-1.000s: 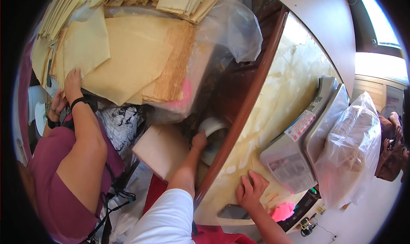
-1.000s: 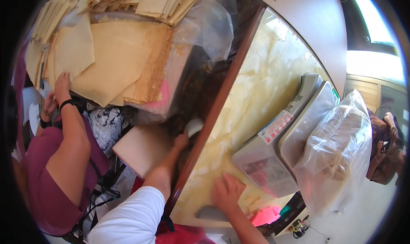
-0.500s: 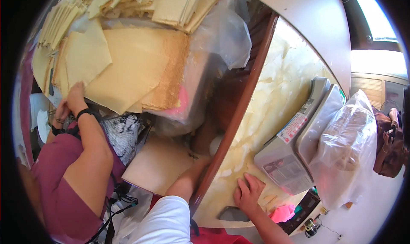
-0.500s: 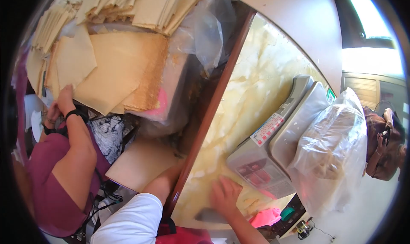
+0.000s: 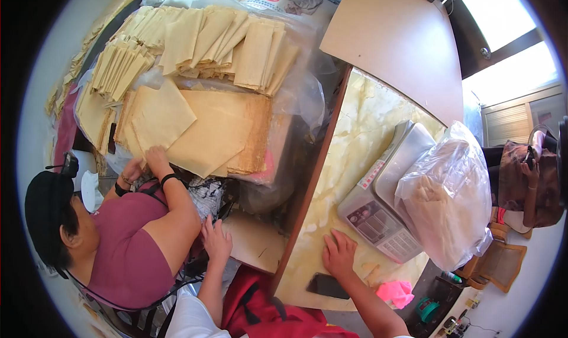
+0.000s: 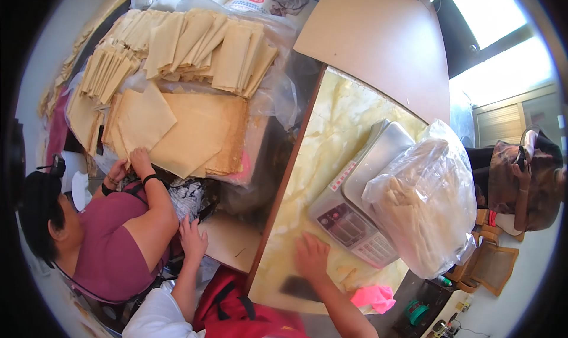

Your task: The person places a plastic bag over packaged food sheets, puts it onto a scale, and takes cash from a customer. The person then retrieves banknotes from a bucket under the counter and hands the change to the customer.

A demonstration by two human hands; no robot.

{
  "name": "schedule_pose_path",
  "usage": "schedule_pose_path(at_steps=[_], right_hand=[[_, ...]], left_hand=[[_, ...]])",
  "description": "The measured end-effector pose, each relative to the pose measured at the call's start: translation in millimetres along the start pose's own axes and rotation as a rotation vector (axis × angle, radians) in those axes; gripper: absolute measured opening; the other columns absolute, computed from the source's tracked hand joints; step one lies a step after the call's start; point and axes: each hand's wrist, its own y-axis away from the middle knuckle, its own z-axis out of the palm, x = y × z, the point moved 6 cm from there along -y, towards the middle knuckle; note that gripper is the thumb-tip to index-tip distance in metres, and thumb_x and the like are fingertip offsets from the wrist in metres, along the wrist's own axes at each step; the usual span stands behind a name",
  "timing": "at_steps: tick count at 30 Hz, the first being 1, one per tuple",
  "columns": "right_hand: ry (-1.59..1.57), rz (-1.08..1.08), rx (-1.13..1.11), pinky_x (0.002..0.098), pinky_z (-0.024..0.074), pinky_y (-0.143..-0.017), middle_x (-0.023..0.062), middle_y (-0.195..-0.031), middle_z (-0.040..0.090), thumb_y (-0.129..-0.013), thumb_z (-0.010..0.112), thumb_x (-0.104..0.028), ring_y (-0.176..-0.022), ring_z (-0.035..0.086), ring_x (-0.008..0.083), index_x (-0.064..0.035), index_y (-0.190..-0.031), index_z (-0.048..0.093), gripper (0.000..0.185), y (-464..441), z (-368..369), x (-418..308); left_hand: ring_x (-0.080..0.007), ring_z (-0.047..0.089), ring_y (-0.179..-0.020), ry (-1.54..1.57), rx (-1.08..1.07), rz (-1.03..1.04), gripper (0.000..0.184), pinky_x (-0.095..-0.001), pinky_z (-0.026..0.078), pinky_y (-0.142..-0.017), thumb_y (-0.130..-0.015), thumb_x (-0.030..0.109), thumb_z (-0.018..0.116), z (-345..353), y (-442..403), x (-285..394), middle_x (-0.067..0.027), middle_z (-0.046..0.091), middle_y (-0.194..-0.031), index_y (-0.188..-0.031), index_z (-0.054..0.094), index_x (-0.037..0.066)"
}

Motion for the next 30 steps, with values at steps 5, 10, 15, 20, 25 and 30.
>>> schedule_pose_path(at_steps=[5,10,15,20,25,30], right_hand=[[0.012,0.006,0.01,0.0433,0.0364,-0.087,0.0092,-0.121,0.051,-0.07,0.063,-0.009,-0.108,0.049,0.0288,-0.0109,-0.11,0.057,0.04,1.5,0.6,0.2],[0.035,0.018,-0.002,0.0428,0.0361,-0.088,0.0081,-0.121,0.051,-0.07,0.063,-0.01,-0.108,0.048,0.0281,-0.0122,-0.108,0.057,0.039,0.3,-0.4,1.3],[0.032,0.03,0.005,0.0429,0.0361,-0.087,0.0074,-0.121,0.051,-0.07,0.062,-0.01,-0.108,0.048,0.0275,-0.0126,-0.108,0.057,0.038,0.5,-2.2,-0.4],[0.014,0.007,0.019,0.0429,0.0362,-0.085,0.0073,-0.121,0.05,-0.07,0.062,-0.011,-0.108,0.048,0.0271,-0.0126,-0.109,0.057,0.039,1.2,-1.1,0.9],[0.021,0.003,0.024,0.043,0.0361,-0.086,0.0073,-0.121,0.05,-0.07,0.063,-0.011,-0.107,0.048,0.0271,-0.0128,-0.109,0.057,0.039,0.3,-3.4,-0.4],[0.034,-0.005,0.02,0.0434,0.0362,-0.086,0.0073,-0.122,0.05,-0.07,0.063,-0.011,-0.107,0.048,0.0276,-0.0128,-0.109,0.056,0.04,0.3,-4.3,-3.0]], left_hand=[[-0.0382,0.039,-0.123,0.653,0.106,-0.144,0.04,-0.0449,0.035,-0.101,-0.072,0.004,0.064,34.1,-12.7,18.1,-0.0185,0.043,-0.133,-0.111,0.055,0.005],[-0.0375,0.037,-0.125,0.178,0.205,0.147,0.043,-0.0457,0.032,-0.104,-0.071,0.003,0.063,-11.0,-9.7,48.8,-0.0155,0.039,-0.138,-0.114,0.054,0.005],[-0.0359,0.034,-0.128,0.078,0.008,-0.199,0.041,-0.0443,0.029,-0.106,-0.072,0.006,0.062,25.2,13.7,-12.2,-0.0142,0.037,-0.139,-0.113,0.054,0.006],[-0.0356,0.036,-0.126,-0.036,0.203,-0.164,0.044,-0.0452,0.032,-0.103,-0.073,0.005,0.061,-4.3,46.9,-8.6,-0.0155,0.042,-0.134,-0.117,0.051,0.005],[-0.0354,0.042,-0.121,0.267,0.545,-0.672,0.049,-0.0451,0.034,-0.101,-0.073,-0.002,0.054,25.2,62.8,-68.3,-0.0209,0.045,-0.127,-0.121,0.045,0.002],[-0.0281,0.05,-0.11,1.045,0.406,-0.596,0.052,-0.0365,0.037,-0.099,-0.07,-0.01,0.045,60.8,6.2,-33.3,-0.016,0.05,-0.117,-0.12,0.044,0.0]])
